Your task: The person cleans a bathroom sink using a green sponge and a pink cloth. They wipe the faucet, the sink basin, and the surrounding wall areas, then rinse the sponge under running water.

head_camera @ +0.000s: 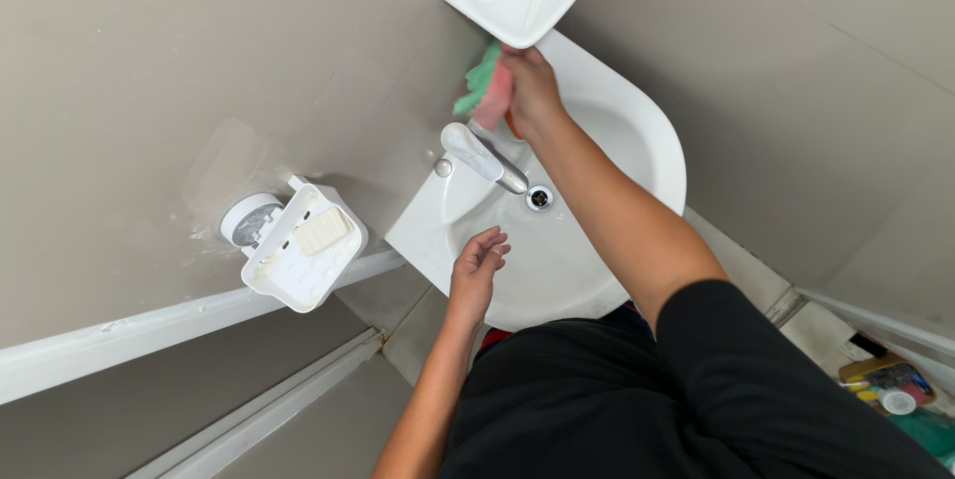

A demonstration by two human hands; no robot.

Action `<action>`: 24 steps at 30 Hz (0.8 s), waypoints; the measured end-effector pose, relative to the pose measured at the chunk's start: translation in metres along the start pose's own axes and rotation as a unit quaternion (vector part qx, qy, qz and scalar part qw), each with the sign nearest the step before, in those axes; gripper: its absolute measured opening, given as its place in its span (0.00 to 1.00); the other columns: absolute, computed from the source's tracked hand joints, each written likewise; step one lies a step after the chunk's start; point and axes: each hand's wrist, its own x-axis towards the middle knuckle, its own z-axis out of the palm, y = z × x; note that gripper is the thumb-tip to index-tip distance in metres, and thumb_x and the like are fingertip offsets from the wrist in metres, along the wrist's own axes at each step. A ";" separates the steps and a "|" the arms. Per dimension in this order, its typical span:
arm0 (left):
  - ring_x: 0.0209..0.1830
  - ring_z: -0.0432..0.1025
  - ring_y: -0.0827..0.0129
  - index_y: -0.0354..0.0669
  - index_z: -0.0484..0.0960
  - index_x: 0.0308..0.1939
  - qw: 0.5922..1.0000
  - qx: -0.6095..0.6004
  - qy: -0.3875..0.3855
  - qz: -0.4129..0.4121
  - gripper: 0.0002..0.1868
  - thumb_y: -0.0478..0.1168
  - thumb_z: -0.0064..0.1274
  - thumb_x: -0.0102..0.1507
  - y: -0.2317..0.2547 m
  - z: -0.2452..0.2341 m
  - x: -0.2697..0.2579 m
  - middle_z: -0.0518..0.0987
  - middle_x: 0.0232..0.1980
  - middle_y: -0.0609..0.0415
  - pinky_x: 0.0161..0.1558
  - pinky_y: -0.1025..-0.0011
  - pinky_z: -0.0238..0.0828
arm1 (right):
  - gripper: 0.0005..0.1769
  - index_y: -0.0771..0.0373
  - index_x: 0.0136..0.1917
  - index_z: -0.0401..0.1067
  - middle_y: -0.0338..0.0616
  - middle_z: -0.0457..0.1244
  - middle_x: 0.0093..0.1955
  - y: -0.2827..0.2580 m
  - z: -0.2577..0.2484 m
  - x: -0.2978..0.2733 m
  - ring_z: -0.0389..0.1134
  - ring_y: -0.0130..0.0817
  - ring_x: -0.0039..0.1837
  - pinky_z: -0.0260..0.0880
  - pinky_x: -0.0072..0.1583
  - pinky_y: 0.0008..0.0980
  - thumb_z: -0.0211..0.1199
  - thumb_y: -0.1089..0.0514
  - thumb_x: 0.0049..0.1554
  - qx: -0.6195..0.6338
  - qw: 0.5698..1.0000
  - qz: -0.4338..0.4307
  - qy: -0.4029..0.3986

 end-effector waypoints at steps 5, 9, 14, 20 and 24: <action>0.62 0.74 0.63 0.39 0.74 0.66 1.000 0.008 -0.025 0.015 0.21 0.39 0.46 0.69 0.000 -0.001 -0.003 0.78 0.63 0.49 0.60 0.67 0.69 | 0.29 0.58 0.81 0.50 0.45 0.60 0.65 -0.059 -0.008 -0.110 0.66 0.43 0.66 0.72 0.62 0.61 0.47 0.52 0.69 0.037 0.989 -0.029 -0.140; 0.63 0.74 0.62 0.38 0.74 0.66 0.998 -0.041 -0.036 0.014 0.21 0.43 0.45 0.71 -0.013 -0.009 -0.004 0.79 0.64 0.48 0.61 0.66 0.70 | 0.30 0.61 0.82 0.51 0.46 0.57 0.78 -0.048 -0.029 -0.179 0.63 0.36 0.75 0.63 0.73 0.44 0.39 0.51 0.70 0.023 0.994 0.083 -0.065; 0.60 0.73 0.71 0.39 0.76 0.65 0.982 -0.153 -0.109 -0.024 0.22 0.48 0.42 0.72 -0.031 -0.023 -0.011 0.79 0.62 0.53 0.60 0.71 0.69 | 0.29 0.64 0.77 0.58 0.49 0.62 0.71 0.013 -0.055 -0.243 0.66 0.41 0.69 0.65 0.70 0.44 0.38 0.48 0.69 0.033 0.971 0.237 -0.030; 0.40 0.72 0.76 0.35 0.80 0.53 0.993 -0.097 -0.035 0.061 0.13 0.37 0.57 0.66 -0.051 -0.026 -0.022 0.80 0.43 0.56 0.44 0.74 0.72 | 0.23 0.62 0.66 0.65 0.43 0.67 0.60 0.058 -0.045 -0.271 0.68 0.35 0.62 0.68 0.63 0.40 0.46 0.47 0.64 -0.160 0.956 0.246 0.014; 0.41 0.71 0.78 0.32 0.80 0.50 0.988 -0.102 -0.008 0.112 0.12 0.37 0.57 0.66 -0.054 -0.032 -0.028 0.81 0.43 0.56 0.44 0.75 0.71 | 0.12 0.66 0.58 0.68 0.42 0.66 0.51 0.079 -0.056 -0.279 0.65 0.31 0.53 0.66 0.58 0.36 0.57 0.58 0.64 -0.320 0.932 0.168 0.023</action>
